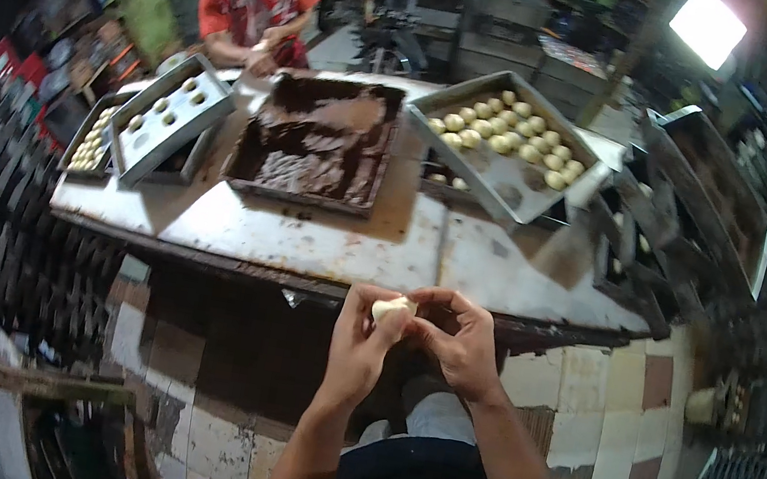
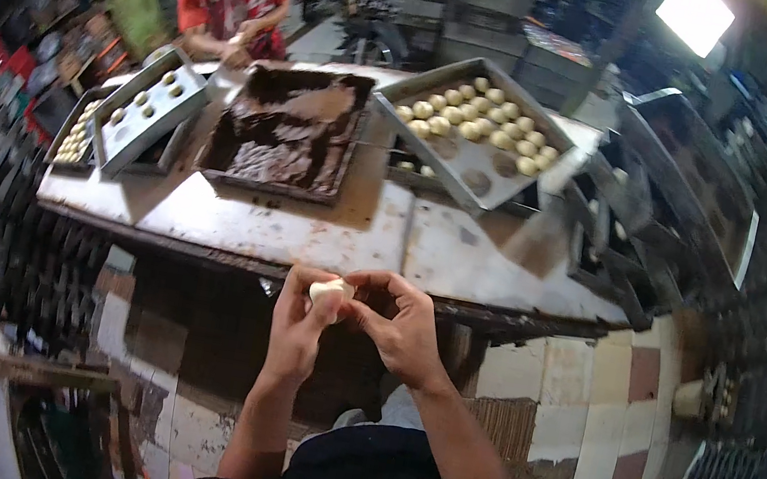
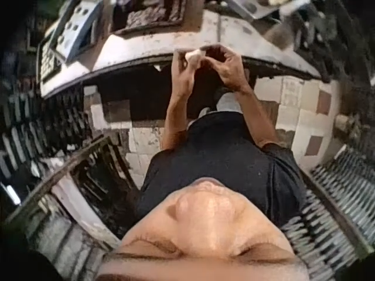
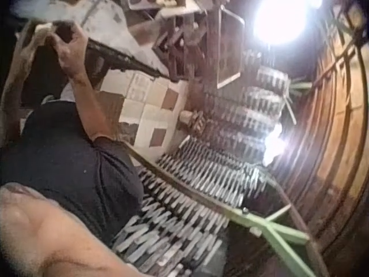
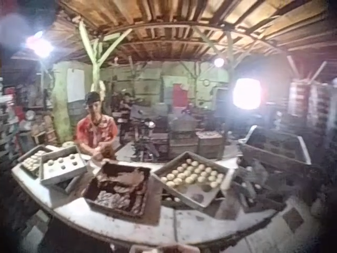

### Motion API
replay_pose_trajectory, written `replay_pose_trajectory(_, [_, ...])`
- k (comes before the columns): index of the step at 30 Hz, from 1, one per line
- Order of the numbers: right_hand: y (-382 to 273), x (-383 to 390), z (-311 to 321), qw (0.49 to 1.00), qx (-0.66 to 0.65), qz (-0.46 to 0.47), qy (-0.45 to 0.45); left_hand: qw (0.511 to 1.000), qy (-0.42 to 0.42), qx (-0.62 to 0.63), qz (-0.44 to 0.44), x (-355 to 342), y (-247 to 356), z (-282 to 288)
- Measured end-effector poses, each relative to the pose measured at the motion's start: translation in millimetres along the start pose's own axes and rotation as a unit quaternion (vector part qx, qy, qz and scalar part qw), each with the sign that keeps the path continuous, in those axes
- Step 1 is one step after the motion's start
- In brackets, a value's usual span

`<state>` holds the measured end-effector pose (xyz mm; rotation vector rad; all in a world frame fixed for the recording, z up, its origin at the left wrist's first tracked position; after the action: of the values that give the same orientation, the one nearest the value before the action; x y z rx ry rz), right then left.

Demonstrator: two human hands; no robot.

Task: Fill dough balls with chocolate paste and place them onto baking trays.

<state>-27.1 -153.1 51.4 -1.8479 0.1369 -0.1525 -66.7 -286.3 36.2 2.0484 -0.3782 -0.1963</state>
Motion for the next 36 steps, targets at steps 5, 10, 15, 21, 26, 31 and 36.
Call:
replay_pose_trajectory(5, [-23.1, 51.4, 48.8, 0.993, 0.043, 0.098, 0.043, 0.938, -0.124, -0.26, -0.194, 33.6, 18.2, -63.7])
replay_pose_trajectory(10, [-80.5, 117.6, 108.8, 0.945, 0.225, 0.222, 0.085, 0.959, -0.17, -0.213, -0.078, 40.5, -32.9, -139.7])
replay_pose_trajectory(15, [-88.9, 168.8, 248.5, 0.965, 0.09, 0.142, 0.201, 0.86, -0.323, -0.332, -0.214, 79.7, -69.9, -288.8])
replay_pose_trajectory(21, [-120.2, 214.2, 329.6, 0.897, 0.292, 0.192, 0.27, 0.862, -0.342, -0.37, 0.059, 52.7, -179.1, -350.6])
replay_pose_trajectory(26, [-88.7, 181.3, 368.2, 0.943, 0.19, 0.087, 0.258, 0.84, -0.377, -0.379, 0.097, 48.0, -189.2, -365.8])
replay_pose_trajectory(31, [-86.6, 131.7, 380.0, 0.97, 0.071, 0.177, 0.149, 0.874, -0.363, -0.294, 0.131, -0.7, -164.4, -378.6])
replay_pose_trajectory(36, [-101.0, 61.0, 343.4, 0.941, -0.25, 0.141, 0.178, 0.764, -0.438, -0.439, -0.178, -57.9, -119.7, -404.0])
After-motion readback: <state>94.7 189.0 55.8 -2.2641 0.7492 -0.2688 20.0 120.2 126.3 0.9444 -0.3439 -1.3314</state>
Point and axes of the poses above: each hand's wrist, its own x-axis away from the middle knuckle, its own z-axis out of the back of the hand, y = z × x, the point moved 8 cm from there along -x, towards the middle knuckle, and after that the axes turned 2 degrees about x, right-handed, at the moved point
